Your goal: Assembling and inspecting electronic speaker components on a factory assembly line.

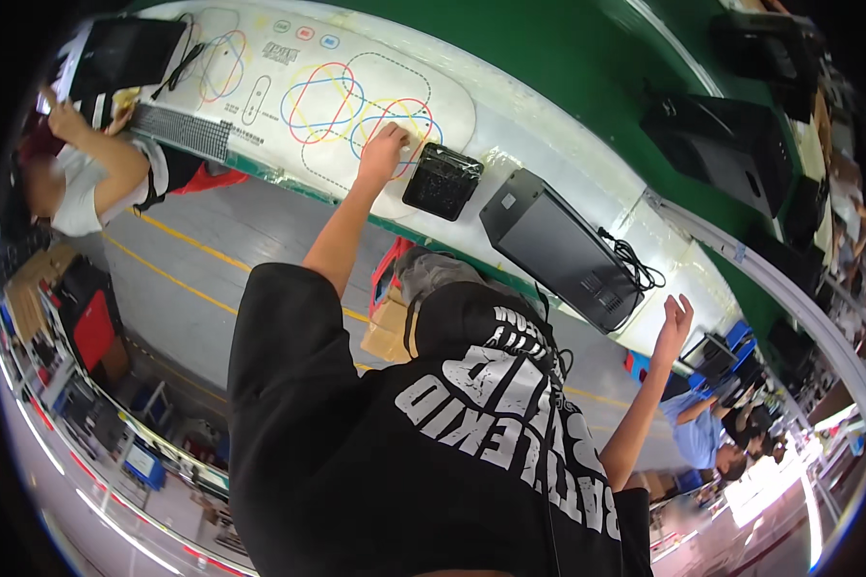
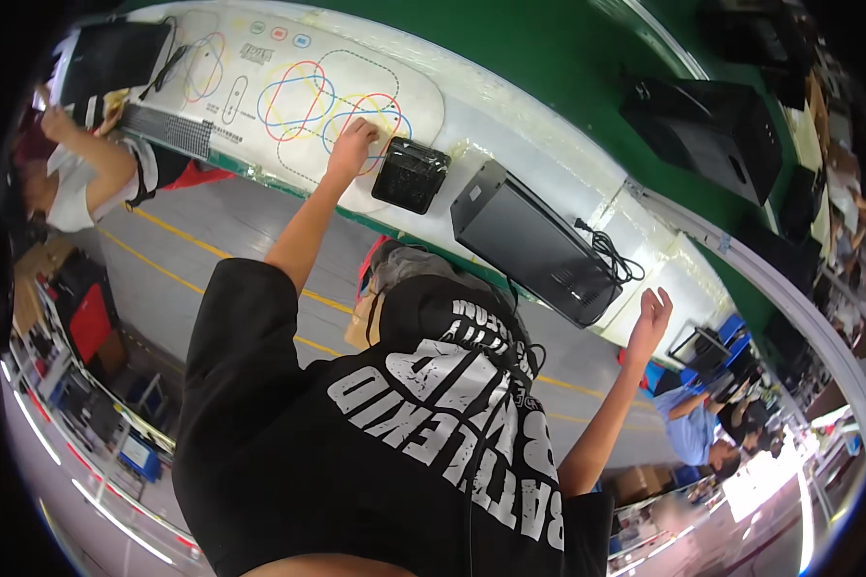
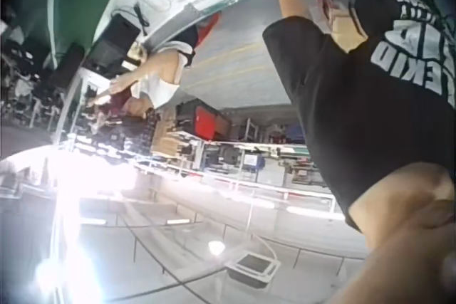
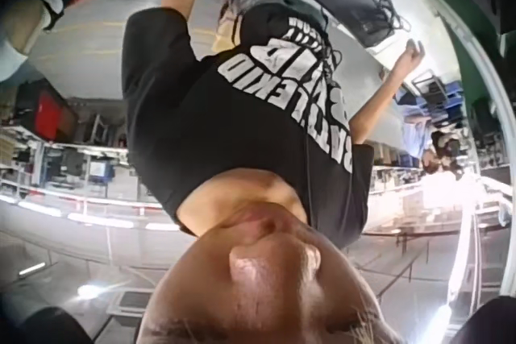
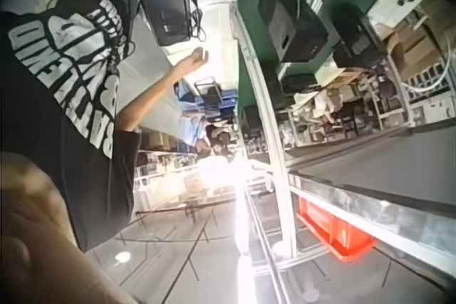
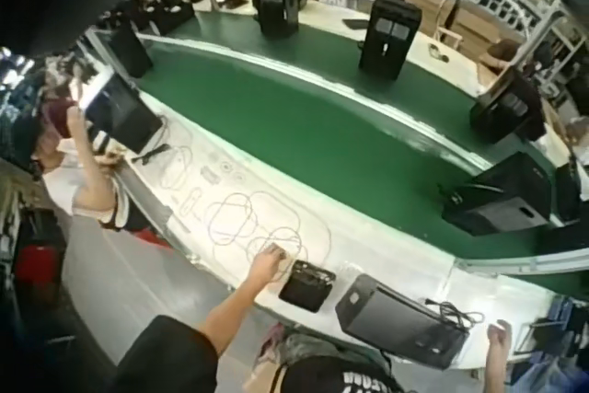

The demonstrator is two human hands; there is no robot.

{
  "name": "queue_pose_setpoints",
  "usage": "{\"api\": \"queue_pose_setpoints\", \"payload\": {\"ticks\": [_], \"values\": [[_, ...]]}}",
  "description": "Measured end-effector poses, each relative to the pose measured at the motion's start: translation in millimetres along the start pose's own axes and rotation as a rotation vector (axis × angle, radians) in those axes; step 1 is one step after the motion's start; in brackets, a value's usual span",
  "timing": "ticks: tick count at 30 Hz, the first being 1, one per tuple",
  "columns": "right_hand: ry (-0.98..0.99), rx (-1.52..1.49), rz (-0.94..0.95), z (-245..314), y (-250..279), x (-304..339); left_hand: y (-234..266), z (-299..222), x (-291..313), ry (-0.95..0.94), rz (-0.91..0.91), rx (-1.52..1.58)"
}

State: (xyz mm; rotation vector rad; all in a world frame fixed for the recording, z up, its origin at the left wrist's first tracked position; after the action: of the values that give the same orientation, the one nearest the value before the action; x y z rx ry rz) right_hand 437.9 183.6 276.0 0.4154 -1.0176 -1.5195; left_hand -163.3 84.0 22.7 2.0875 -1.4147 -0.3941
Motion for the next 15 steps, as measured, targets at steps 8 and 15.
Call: {"api": "queue_pose_setpoints", "payload": {"ticks": [8, 15], "values": [[-0.035, -0.088, -0.116, 18, -6, 34, -14, -42, -41, -0.339, 0.054, 0.111], [0.293, 0.130, 0.008, 205, -114, 20, -16, -30, -29, -0.343, 0.212, 0.039]]}}
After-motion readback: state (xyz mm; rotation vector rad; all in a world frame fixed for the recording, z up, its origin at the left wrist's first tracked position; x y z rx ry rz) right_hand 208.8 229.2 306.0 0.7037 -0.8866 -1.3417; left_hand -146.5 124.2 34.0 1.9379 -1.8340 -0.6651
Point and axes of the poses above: each hand's wrist, its own x-axis away from the middle knuckle, its own y-axis out of the back of the hand, z = x × y, the point moved 4 cm from there along -x, towards the middle knuckle, and after that the axes turned 9 degrees about x, right-handed, at the moved point
